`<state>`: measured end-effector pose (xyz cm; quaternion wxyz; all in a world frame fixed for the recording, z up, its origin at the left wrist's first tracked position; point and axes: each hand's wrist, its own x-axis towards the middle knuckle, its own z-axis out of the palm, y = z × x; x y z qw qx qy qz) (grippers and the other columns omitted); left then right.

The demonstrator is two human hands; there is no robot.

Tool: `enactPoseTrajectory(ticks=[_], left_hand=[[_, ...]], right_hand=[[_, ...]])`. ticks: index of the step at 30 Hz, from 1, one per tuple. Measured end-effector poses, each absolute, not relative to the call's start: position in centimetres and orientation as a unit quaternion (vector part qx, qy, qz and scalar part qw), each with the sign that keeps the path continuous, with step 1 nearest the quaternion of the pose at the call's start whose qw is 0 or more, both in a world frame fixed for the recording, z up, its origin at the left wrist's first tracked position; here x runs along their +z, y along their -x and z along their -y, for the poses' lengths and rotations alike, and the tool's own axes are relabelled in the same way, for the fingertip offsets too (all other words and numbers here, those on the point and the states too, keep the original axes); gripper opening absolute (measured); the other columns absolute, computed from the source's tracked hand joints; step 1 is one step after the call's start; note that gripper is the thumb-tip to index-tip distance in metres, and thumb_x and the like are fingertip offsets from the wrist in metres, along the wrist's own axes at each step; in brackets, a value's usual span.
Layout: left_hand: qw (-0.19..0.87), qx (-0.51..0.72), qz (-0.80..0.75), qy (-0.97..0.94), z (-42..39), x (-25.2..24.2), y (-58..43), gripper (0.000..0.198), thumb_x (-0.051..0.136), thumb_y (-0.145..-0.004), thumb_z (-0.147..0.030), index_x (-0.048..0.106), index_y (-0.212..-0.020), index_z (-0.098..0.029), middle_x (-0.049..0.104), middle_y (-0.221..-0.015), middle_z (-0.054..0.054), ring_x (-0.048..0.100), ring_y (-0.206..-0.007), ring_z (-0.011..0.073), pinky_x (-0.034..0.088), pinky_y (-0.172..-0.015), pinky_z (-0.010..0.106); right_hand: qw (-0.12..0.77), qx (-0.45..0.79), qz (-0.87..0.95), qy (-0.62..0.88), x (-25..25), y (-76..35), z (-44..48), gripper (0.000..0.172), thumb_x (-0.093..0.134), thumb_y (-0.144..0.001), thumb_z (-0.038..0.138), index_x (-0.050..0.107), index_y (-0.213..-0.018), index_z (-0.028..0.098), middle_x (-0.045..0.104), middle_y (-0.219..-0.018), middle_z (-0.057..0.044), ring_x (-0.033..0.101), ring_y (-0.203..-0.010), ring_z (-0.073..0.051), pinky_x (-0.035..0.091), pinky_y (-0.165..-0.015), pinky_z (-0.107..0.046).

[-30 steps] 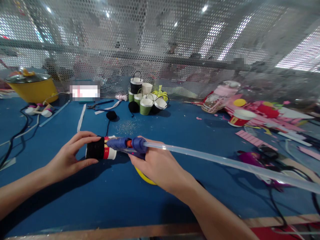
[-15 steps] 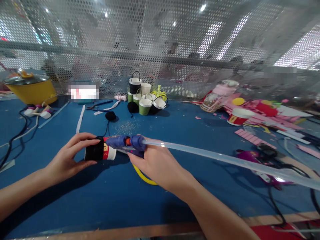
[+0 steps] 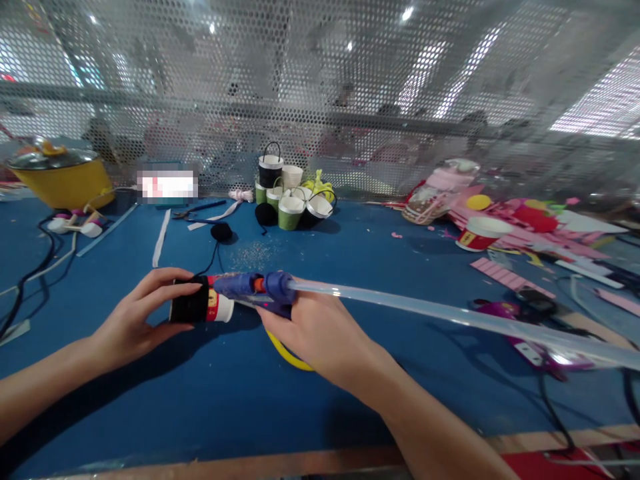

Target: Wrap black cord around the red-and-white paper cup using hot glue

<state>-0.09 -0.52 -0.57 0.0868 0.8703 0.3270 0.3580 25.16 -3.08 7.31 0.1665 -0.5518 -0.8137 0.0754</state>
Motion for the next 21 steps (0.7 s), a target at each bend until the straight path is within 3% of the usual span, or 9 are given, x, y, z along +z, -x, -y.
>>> enactPoseTrajectory(ticks=[6,13,21], left_hand=[[0.079,0.344,-0.295,-0.888,0.76,-0.49,-0.11,0.035,0.052,-0.085,-0.014,0.047,-0.119,-0.021,0.047,-0.118,0.012,0.049,-0.109,0.0240,0.047,-0.092,0.042],[0.111,0.354,-0.320,-0.872,0.59,-0.51,-0.04,0.038,0.057,-0.083,-0.020,0.046,-0.119,-0.023,0.046,-0.118,0.011,0.051,-0.109,0.0234,0.047,-0.092,0.040],[0.205,0.380,-0.360,-0.827,0.32,0.10,-0.08,0.041,0.064,-0.079,-0.025,0.049,-0.117,-0.025,0.048,-0.114,0.008,0.053,-0.105,0.0229,0.047,-0.092,0.042]], right_hand=[[0.174,0.108,0.809,0.550,7.25,-25.08,2.53,0.026,0.046,-0.081,0.024,0.057,-0.058,0.020,0.054,-0.050,0.001,0.046,-0.045,-0.012,0.040,-0.044,-0.023],[0.137,0.078,0.814,0.559,7.69,-24.76,2.93,0.020,0.049,-0.080,0.021,0.069,-0.079,0.018,0.057,-0.049,-0.001,0.052,-0.047,-0.016,0.042,-0.048,-0.026],[0.140,0.077,0.817,0.555,6.81,-25.23,3.26,0.020,0.049,-0.081,0.025,0.067,-0.076,0.020,0.067,-0.063,-0.003,0.059,-0.053,-0.017,0.048,-0.051,-0.028]])
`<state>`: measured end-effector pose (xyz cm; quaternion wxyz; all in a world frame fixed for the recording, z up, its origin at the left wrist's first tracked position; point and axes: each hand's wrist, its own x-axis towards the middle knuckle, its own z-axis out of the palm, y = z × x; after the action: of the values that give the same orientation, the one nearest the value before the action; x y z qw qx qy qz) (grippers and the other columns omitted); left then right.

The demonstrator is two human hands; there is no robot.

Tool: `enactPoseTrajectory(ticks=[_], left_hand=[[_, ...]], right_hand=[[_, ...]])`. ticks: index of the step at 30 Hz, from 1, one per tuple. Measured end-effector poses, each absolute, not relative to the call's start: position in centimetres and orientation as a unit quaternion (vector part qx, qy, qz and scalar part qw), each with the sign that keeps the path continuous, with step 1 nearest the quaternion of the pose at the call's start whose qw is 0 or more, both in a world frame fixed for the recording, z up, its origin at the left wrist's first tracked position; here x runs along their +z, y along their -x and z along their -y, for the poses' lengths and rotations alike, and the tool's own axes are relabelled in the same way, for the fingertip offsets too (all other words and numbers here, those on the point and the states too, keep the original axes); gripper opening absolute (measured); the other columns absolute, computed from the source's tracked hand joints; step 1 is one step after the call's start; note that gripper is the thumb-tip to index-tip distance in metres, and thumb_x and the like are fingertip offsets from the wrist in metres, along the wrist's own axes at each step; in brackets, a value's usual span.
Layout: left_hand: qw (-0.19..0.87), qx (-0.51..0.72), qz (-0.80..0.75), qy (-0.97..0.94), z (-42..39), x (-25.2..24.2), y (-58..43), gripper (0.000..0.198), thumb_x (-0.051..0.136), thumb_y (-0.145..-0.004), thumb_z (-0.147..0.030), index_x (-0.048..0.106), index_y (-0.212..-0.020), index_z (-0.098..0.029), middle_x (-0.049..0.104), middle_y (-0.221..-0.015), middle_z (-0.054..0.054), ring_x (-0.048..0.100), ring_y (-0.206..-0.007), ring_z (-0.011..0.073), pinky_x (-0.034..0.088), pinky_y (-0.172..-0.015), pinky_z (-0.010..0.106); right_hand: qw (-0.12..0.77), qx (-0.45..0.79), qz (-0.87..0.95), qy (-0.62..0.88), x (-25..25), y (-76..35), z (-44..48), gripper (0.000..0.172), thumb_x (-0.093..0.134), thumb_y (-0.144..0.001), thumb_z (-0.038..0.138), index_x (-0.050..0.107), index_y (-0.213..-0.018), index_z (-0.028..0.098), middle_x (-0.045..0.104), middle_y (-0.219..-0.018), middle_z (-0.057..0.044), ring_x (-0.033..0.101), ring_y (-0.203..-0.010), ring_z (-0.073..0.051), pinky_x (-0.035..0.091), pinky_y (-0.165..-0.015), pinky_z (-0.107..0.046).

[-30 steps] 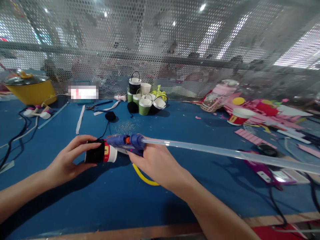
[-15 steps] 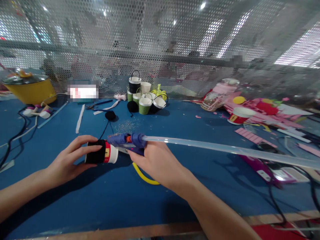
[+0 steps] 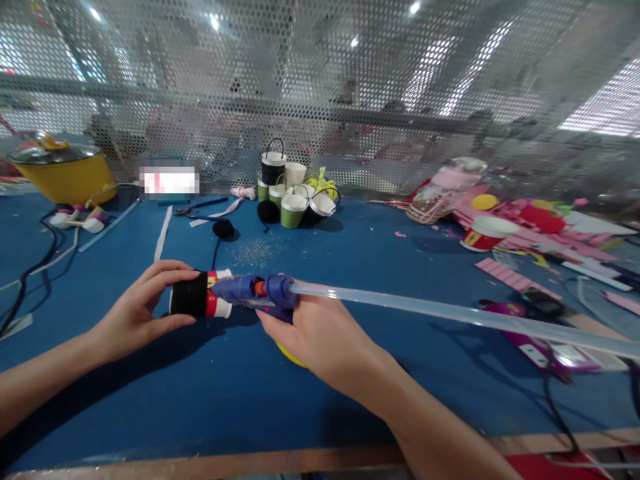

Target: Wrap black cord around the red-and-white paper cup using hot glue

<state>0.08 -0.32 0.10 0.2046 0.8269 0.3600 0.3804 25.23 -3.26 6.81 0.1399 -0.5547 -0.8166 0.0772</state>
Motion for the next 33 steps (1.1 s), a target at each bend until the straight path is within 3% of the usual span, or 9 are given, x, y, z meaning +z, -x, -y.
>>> enactPoseTrajectory(ticks=[5,11,17,26,33], left_hand=[[0.240,0.393,-0.380,-0.802,0.17,-0.16,-0.07,0.042,0.066,-0.076,-0.027,0.051,-0.115,-0.024,0.049,-0.113,0.007,0.054,-0.104,0.0223,0.046,-0.092,0.043],[0.210,0.386,-0.356,-0.825,0.51,-0.19,-0.19,0.042,0.064,-0.078,-0.025,0.050,-0.117,-0.024,0.049,-0.114,0.008,0.053,-0.106,0.0228,0.047,-0.092,0.040],[0.158,0.358,-0.335,-0.857,0.74,-0.65,-0.19,0.040,0.061,-0.080,-0.023,0.048,-0.118,-0.025,0.048,-0.117,0.010,0.052,-0.108,0.0248,0.047,-0.091,0.043],[0.114,0.337,-0.301,-0.885,0.96,-0.83,-0.21,0.036,0.055,-0.084,-0.018,0.047,-0.119,-0.024,0.046,-0.119,0.012,0.049,-0.111,0.0243,0.047,-0.091,0.042],[0.141,0.364,-0.326,-0.861,0.67,-0.73,-0.02,0.038,0.059,-0.082,-0.021,0.048,-0.118,-0.023,0.047,-0.117,0.011,0.051,-0.109,0.0246,0.048,-0.091,0.041]], right_hand=[[0.141,0.080,0.831,0.533,6.69,-25.25,3.34,0.018,0.049,-0.079,0.021,0.068,-0.080,0.021,0.067,-0.063,-0.002,0.058,-0.051,-0.016,0.047,-0.049,-0.026],[0.162,0.061,0.813,0.556,6.29,-25.14,3.07,0.017,0.049,-0.081,0.024,0.064,-0.077,0.020,0.068,-0.071,-0.005,0.063,-0.062,-0.019,0.049,-0.055,-0.028],[0.160,0.071,0.812,0.557,7.16,-25.00,2.84,0.020,0.047,-0.080,0.022,0.067,-0.074,0.021,0.062,-0.053,-0.001,0.054,-0.044,-0.015,0.042,-0.042,-0.025],[0.166,0.105,0.821,0.536,6.92,-25.07,2.50,0.023,0.045,-0.082,0.022,0.064,-0.068,0.020,0.060,-0.056,0.001,0.054,-0.052,-0.013,0.045,-0.052,-0.024],[0.175,0.094,0.804,0.560,7.26,-24.97,2.86,0.023,0.047,-0.079,0.023,0.064,-0.064,0.021,0.048,-0.042,0.003,0.037,-0.038,-0.010,0.036,-0.040,-0.023]])
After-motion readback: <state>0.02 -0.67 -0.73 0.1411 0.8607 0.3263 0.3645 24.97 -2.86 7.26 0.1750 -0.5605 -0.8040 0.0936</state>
